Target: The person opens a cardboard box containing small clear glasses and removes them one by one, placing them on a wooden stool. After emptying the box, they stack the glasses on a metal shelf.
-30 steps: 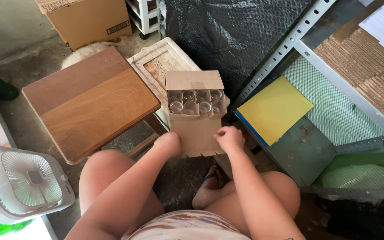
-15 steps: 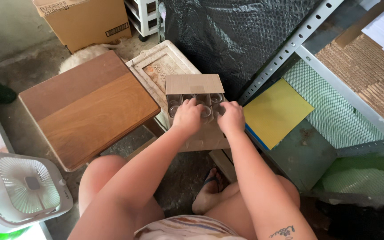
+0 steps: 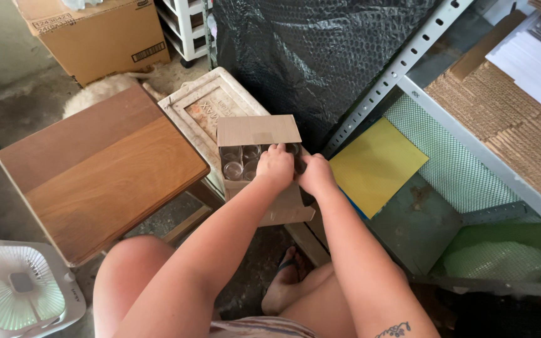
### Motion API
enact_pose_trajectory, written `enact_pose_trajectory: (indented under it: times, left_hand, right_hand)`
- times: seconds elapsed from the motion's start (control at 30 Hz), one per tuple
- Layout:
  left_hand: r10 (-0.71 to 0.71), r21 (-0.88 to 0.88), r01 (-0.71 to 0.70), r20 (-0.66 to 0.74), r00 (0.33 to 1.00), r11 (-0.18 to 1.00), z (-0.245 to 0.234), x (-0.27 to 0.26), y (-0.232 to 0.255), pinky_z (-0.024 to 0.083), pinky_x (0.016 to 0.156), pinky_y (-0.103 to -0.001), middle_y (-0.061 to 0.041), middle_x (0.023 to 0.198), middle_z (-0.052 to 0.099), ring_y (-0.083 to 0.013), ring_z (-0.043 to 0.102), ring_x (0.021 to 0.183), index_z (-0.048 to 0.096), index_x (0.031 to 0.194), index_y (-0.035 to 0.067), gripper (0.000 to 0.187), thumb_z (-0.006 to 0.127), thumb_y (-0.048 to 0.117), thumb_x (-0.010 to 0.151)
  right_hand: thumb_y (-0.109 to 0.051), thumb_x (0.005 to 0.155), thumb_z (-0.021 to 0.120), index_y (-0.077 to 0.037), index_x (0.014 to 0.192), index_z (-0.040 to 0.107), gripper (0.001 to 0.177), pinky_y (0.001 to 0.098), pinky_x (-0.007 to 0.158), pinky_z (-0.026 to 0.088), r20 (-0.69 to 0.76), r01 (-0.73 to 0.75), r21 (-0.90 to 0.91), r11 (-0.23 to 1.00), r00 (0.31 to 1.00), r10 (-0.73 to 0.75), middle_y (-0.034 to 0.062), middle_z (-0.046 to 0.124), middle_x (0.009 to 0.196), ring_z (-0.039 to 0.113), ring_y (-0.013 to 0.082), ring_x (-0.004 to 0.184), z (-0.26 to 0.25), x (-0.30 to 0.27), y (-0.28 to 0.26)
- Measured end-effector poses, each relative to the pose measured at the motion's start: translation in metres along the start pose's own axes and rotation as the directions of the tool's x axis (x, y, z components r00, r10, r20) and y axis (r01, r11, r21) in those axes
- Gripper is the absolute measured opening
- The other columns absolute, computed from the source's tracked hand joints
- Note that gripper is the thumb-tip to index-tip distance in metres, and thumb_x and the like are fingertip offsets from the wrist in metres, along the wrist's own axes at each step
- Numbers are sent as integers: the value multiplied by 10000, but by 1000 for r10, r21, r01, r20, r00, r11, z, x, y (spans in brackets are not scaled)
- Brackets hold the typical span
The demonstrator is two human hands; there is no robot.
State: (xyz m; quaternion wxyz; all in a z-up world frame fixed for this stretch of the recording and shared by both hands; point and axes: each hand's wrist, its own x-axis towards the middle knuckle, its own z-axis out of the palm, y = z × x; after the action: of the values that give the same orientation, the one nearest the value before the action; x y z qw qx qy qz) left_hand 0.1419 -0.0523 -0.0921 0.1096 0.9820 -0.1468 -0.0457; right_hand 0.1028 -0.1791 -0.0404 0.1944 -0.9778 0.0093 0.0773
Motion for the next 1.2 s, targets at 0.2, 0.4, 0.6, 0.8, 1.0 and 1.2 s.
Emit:
enact_pose_trajectory:
  times: [0.2, 0.4, 0.6, 0.8, 1.0, 1.2]
  left_hand:
    - [-14, -3, 14, -75, 997, 1000, 0, 0, 4, 547, 895, -394, -80, 1231, 599, -290, 584, 1180, 770, 1100, 134, 277, 669, 321, 923]
    - [-57, -63, 52, -86, 995, 997, -15, -17, 2, 555, 898, -403, -85, 1206, 596, -309, 578, 1177, 748, 1107, 103, 271, 688, 274, 906]
    - [-62, -136, 51, -76, 995, 989, 2, -10, -3, 577, 916, -414, -97, 1221, 573, -321, 576, 1189, 707, 1150, 93, 403, 803, 318, 829]
    - [-64, -485, 66, 21, 998, 872, -53, -41, -2, 558, 1039, -459, -87, 1302, 598, -321, 619, 1259, 524, 1385, 210, 641, 818, 313, 824]
    - [-120, -634, 87, -9, 993, 768, -94, -66, -10, 523, 1088, -495, -62, 1336, 701, -334, 645, 1262, 510, 1377, 314, 510, 713, 346, 910]
    - [-157, -713, 47, -89, 984, 699, -126, -101, -42, 569, 1028, -451, -71, 1301, 721, -304, 659, 1242, 518, 1384, 320, 592, 785, 238, 862]
  right_hand:
    - [-267, 823, 767, -62, 1267, 715, 491, 440, 1044, 558, 7, 10, -24, 1000, 1000, -10, 174, 640, 1198, 648, 383, 1214, -18, -12, -17]
    - [-331, 736, 820, -62, 1270, 718, 606, 418, 1052, 552, 34, -16, 21, 1000, 999, 16, 147, 630, 1215, 634, 344, 1232, -20, -5, -17]
    - [-404, 687, 867, -98, 1245, 705, 656, 427, 1090, 526, -42, 24, 33, 999, 999, -23, 106, 624, 1272, 604, 338, 1286, -21, -10, -14]
    - [-385, 653, 892, -180, 1192, 695, 609, 378, 936, 584, -127, 4, 317, 948, 991, 39, 23, 768, 1167, 718, 226, 1120, -38, -18, -12]
    - [-161, 699, 929, -47, 1260, 675, 626, 338, 921, 594, -155, 119, 630, 767, 988, -26, 154, 750, 1200, 739, 223, 1060, -46, -23, -22]
    - [-60, 720, 933, -20, 1388, 623, 737, 347, 927, 624, -148, 209, 762, 613, 978, -149, 195, 703, 1300, 712, 247, 1113, -54, -39, -57]
